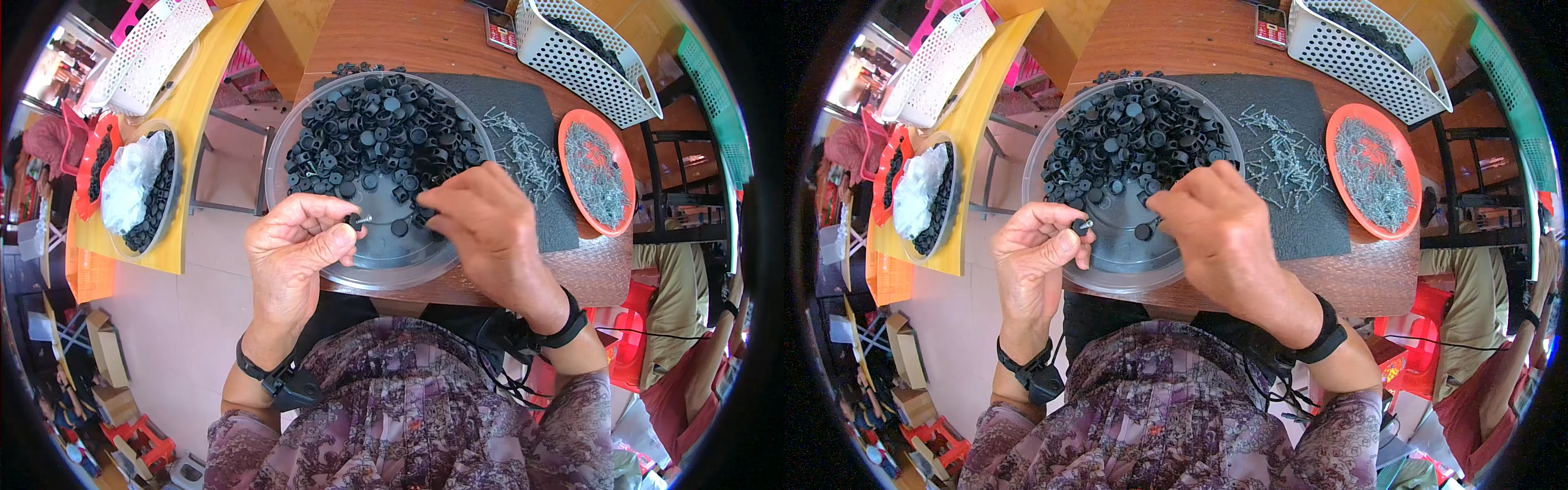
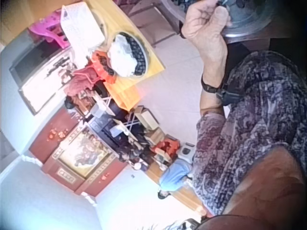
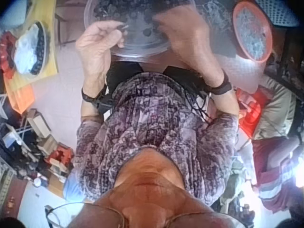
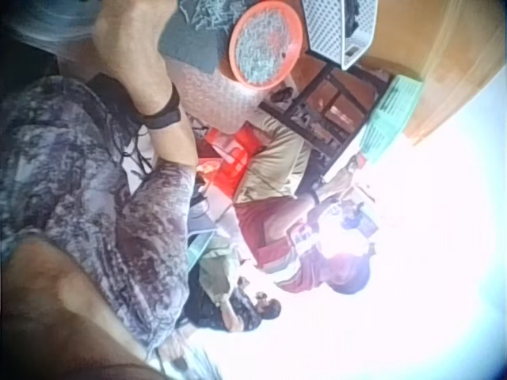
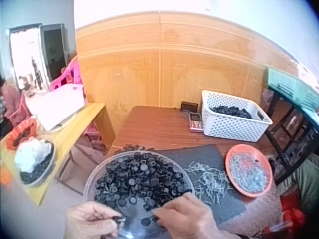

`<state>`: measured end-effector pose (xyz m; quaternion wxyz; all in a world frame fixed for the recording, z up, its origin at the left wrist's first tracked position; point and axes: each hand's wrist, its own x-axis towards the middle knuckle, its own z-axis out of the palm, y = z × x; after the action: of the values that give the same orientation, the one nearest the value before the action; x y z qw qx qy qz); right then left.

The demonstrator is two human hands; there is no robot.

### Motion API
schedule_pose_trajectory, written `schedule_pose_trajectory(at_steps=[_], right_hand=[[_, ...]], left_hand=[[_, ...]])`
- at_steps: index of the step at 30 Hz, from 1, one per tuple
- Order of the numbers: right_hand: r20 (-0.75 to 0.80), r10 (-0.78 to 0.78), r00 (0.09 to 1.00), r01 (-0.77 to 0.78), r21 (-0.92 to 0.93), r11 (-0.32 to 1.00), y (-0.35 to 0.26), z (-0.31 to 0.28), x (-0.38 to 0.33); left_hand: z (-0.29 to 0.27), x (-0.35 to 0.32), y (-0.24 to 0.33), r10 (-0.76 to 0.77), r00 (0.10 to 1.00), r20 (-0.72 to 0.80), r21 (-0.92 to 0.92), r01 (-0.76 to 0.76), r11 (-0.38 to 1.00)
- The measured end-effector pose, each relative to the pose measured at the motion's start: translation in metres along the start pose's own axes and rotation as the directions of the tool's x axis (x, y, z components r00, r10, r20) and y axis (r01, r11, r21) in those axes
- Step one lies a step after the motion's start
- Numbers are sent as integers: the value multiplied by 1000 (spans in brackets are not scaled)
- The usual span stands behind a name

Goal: Manually assembling small black plastic components by hand in a workshop.

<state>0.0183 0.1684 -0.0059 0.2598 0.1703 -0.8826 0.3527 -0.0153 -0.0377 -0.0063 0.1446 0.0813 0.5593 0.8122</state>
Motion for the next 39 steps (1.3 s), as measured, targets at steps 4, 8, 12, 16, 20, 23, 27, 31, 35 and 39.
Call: schedule_pose_trajectory(at_steps=[4, 8, 12, 16, 20, 23, 27, 31, 35, 39], right_hand=[[246, -91, 965, 126, -129, 984, -2, 13, 3], [419, -131, 898, 235, -207, 950, -4, 21, 9], [405, -170, 898, 266, -194, 944, -5, 22, 11], [169, 78, 983, -103, 148, 984, -12, 11, 10], [295, 415, 861, -507, 577, 641, -15, 3, 3], [383, 475, 792, -568, 746, 347, -20, 3, -2], [406, 478, 779, -547, 812, 203, -17, 5, -7], [467, 499, 730, -535, 845, -7, -18, 7, -8], [468, 487, 738, -519, 854, -35, -14, 11, -12], [456, 471, 755, -484, 872, -68, -16, 12, -11]], left_hand=[[-2, -3, -1, 20, 1000, -12, 42, -20, 999], [0, -3, 1, 17, 1000, -17, 67, -15, 998], [1, -5, 0, 1, 1000, -2, 39, -1, 999], [5, -5, 0, -3, 999, -35, 40, 4, 999], [9, -7, -4, -13, 1000, 7, -6, 13, 1000], [14, -8, -1, 18, 999, 32, -4, -18, 1000], [19, -10, 2, 44, 998, 37, 20, -45, 999], [23, -12, 4, 33, 999, 40, 8, -33, 999], [28, -14, 5, 16, 1000, -1, 18, -16, 1000], [33, -15, 4, 16, 998, -55, 12, -16, 1000]])
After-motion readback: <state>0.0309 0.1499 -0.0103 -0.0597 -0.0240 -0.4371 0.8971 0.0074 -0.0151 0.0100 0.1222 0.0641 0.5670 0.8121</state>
